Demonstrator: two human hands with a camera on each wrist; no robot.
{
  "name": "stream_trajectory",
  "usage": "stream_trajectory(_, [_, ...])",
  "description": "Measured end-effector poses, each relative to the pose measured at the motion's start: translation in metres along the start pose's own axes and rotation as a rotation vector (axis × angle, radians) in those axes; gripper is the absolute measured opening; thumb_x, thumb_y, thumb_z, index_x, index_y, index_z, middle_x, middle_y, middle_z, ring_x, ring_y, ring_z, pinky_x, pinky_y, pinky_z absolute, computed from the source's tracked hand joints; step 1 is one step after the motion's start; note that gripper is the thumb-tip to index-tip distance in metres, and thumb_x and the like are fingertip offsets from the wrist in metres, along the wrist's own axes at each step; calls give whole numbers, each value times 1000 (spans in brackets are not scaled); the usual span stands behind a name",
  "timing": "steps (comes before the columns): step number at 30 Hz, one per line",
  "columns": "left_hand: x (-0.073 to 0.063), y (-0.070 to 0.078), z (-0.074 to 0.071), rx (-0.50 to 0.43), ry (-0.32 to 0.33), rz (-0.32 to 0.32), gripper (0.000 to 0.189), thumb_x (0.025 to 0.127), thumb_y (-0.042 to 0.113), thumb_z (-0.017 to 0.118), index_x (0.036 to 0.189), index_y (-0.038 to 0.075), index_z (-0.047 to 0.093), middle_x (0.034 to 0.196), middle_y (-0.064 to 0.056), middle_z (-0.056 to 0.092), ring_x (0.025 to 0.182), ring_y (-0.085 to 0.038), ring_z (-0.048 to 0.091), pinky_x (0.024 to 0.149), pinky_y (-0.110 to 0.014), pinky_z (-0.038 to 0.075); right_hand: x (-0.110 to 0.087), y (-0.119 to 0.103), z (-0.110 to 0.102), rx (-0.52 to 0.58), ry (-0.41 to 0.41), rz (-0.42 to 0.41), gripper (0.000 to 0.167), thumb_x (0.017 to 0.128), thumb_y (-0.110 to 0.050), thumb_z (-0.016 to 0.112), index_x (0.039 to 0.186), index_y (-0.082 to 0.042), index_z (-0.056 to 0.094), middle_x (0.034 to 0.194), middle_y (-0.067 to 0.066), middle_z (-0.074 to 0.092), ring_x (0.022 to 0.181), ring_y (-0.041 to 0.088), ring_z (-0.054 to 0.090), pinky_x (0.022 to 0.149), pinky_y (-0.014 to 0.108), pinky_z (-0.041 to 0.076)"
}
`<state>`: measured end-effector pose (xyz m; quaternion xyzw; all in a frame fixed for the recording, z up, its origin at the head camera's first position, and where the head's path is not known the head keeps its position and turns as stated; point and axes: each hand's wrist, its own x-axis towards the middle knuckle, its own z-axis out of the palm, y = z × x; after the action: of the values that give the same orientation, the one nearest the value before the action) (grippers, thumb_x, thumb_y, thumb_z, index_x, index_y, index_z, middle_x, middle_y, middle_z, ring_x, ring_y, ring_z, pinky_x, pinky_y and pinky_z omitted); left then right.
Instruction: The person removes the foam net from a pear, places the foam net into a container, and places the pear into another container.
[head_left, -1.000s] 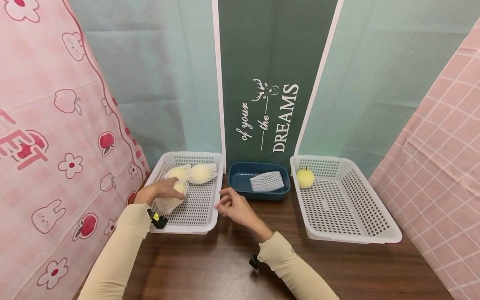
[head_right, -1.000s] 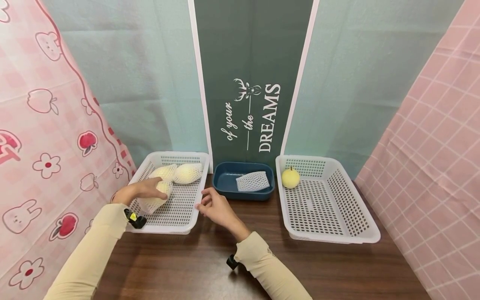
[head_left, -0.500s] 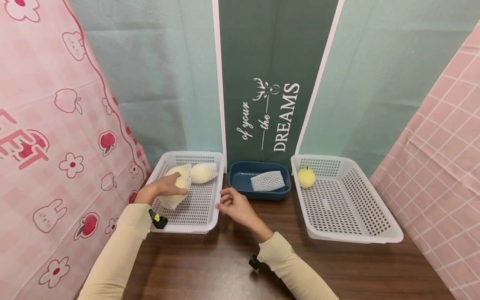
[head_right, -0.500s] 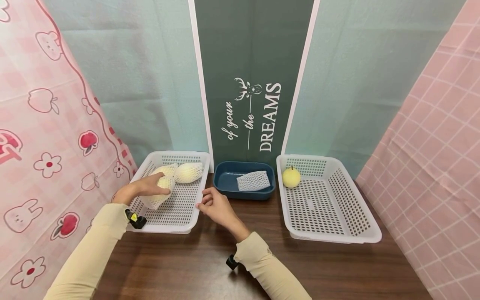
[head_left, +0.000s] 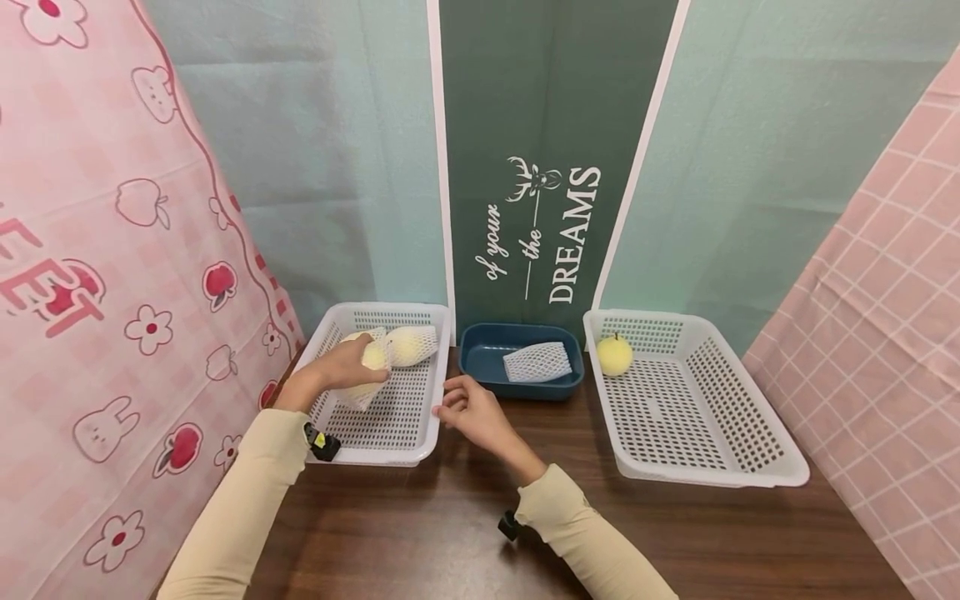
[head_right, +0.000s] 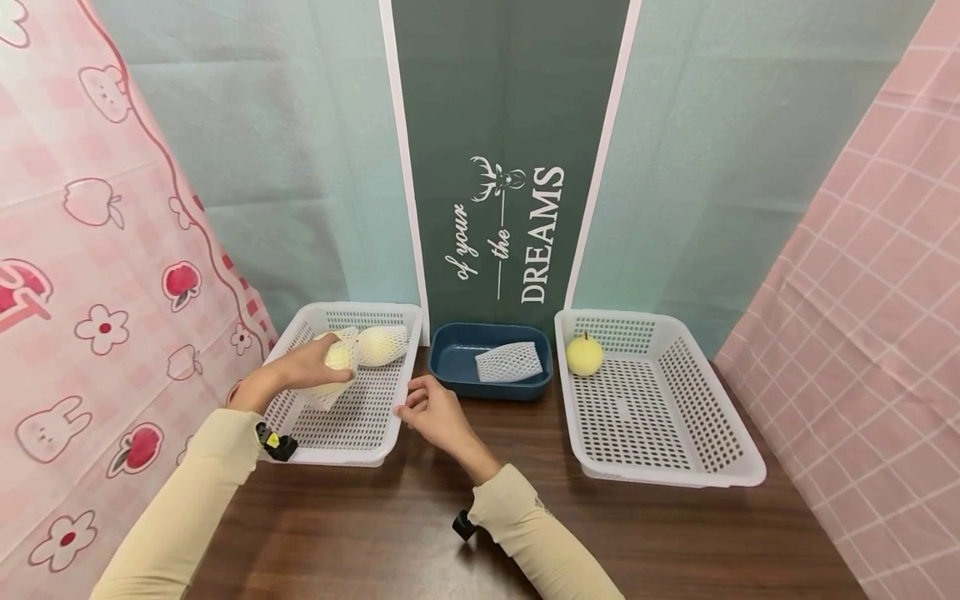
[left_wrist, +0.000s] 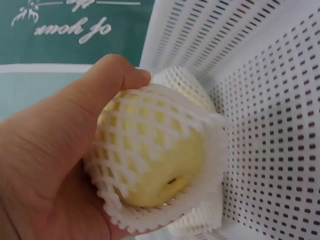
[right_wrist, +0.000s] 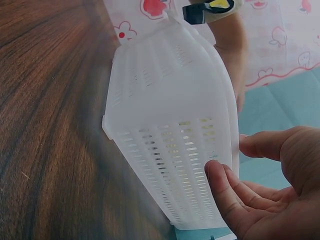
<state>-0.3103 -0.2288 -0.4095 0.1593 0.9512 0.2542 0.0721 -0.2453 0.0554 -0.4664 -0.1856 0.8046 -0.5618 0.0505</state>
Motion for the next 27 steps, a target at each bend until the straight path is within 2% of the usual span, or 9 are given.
stream_trajectory(5, [3,10,1,-31,82,59,80,89,34,82,143,-12,46,115,-25,67,93,-28,64,82,-44,55,0,1,0,-6,1,10,44,96,-15,77,131,5,60,104,15,76,75,14,72,71,28,60])
stream_trajectory(11, [4,23,1,-66,166,80,83,90,38,82,148,-8,45,123,-25,67,101,-31,64,86,-47,55,0,0,-2,-5,1,8,42,96,-15,78,129,5,62,103,15,76,77,18,74,72,30,61])
stream_trajectory(15, [3,31,2,-66,218,91,79,90,39,83,146,-6,50,124,-22,67,102,-31,63,86,-46,53,0,1,-2,-13,-3,8,42,96,-15,78,130,5,62,104,15,76,80,26,75,72,28,60])
stream_trajectory(21, [2,39,6,-97,235,79,77,90,40,82,146,-2,50,123,-19,67,101,-29,63,86,-44,53,1,-1,-3,-12,-2,0,41,96,-13,78,129,6,62,104,17,76,84,36,76,71,28,61])
stream_trajectory(27, [2,45,13,-126,245,85,76,90,41,83,146,2,50,125,-17,67,101,-28,62,86,-43,53,1,0,-2,0,-3,9,39,96,-12,77,128,4,63,105,17,76,87,38,76,75,38,64])
